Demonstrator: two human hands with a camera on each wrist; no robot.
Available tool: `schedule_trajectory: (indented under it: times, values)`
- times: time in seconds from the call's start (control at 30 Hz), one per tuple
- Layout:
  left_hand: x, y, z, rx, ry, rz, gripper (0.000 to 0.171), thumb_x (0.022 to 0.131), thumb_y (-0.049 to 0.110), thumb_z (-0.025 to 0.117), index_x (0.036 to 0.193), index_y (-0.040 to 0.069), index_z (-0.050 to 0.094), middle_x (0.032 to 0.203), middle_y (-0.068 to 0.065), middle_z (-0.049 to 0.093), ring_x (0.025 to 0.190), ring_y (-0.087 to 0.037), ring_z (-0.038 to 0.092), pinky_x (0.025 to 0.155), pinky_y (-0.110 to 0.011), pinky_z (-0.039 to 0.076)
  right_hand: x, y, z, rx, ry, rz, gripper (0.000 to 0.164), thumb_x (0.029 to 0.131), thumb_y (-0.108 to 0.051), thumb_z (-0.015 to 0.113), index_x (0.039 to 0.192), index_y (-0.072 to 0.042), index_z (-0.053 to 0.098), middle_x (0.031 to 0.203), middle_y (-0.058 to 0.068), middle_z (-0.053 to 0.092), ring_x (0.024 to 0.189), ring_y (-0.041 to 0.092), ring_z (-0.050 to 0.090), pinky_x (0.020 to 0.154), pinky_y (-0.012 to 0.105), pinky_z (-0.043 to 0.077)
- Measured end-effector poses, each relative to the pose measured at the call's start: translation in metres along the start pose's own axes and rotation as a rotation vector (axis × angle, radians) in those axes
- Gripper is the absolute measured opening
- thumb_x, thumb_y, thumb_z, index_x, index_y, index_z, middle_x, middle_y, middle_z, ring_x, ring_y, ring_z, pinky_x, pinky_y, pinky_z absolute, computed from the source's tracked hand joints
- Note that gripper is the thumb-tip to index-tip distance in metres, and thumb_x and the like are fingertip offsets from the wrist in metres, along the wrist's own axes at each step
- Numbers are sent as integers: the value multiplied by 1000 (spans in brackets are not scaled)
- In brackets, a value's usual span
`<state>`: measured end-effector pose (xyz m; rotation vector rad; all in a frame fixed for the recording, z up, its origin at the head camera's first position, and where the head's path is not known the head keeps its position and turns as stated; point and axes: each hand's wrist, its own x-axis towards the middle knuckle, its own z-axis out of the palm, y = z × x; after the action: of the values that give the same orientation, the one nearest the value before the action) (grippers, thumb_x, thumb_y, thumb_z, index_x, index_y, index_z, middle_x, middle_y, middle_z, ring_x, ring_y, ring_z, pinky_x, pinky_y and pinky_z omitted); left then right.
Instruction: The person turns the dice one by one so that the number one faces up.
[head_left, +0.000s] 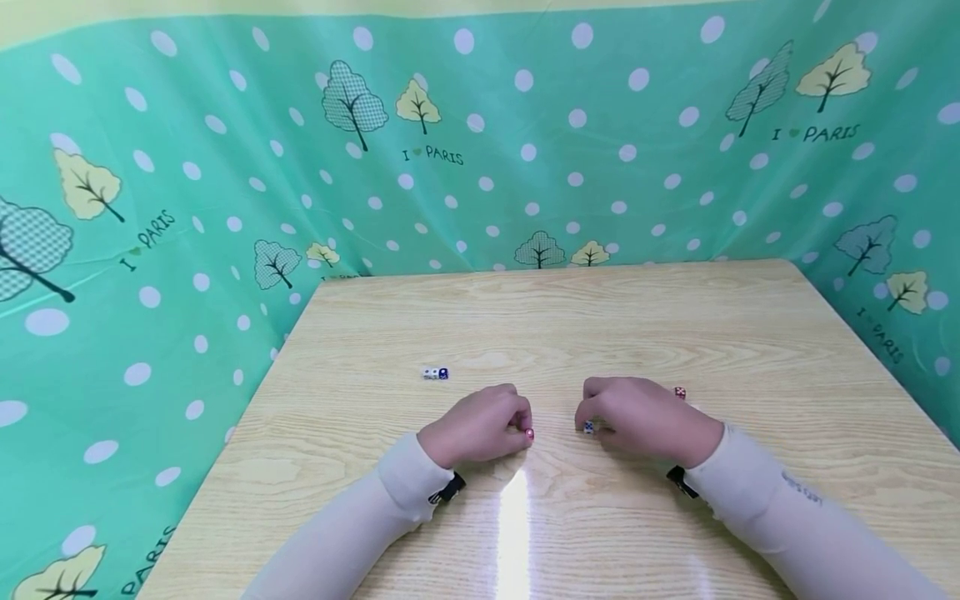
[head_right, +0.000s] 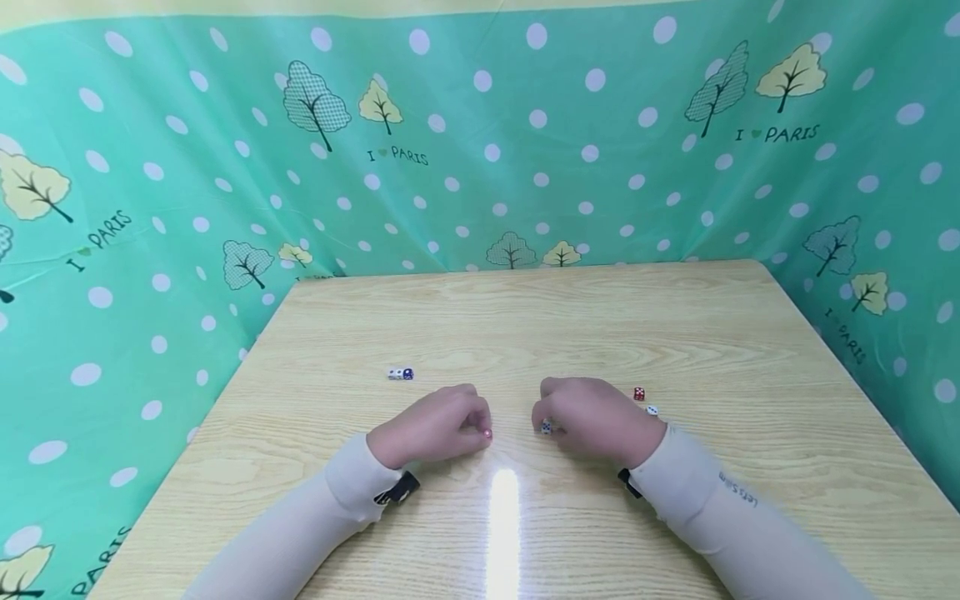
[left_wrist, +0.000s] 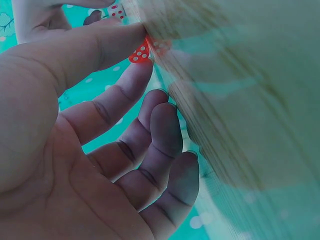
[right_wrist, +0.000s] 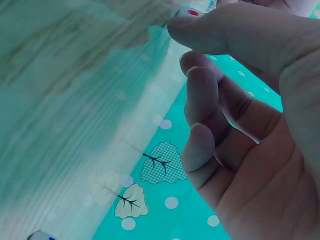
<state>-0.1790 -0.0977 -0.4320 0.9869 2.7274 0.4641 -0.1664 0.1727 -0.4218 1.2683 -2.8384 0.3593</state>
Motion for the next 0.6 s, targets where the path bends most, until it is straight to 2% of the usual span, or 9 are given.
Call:
schedule_trajectory:
  times: [0.33,0.6]
  values:
    - [0,1,-1,2,-4,-4,13,92,31,75,83,28,66,87,8,57,74,-7,51,64,-23,44,2,-3,1,-16,11,-4,21,81,-7,85,87,-27,79,83,-12,59,67,-1,48,63,21,48]
    - [-1,1,-2,3,-2,-4,13,92,31,75,83,28,66,88,7,57,74,-7,51,65,-23,44,1,0,-4,120,5,37,14,86,-14,81,89,-27,75,83,-18,60,69,0,53,65,21,48]
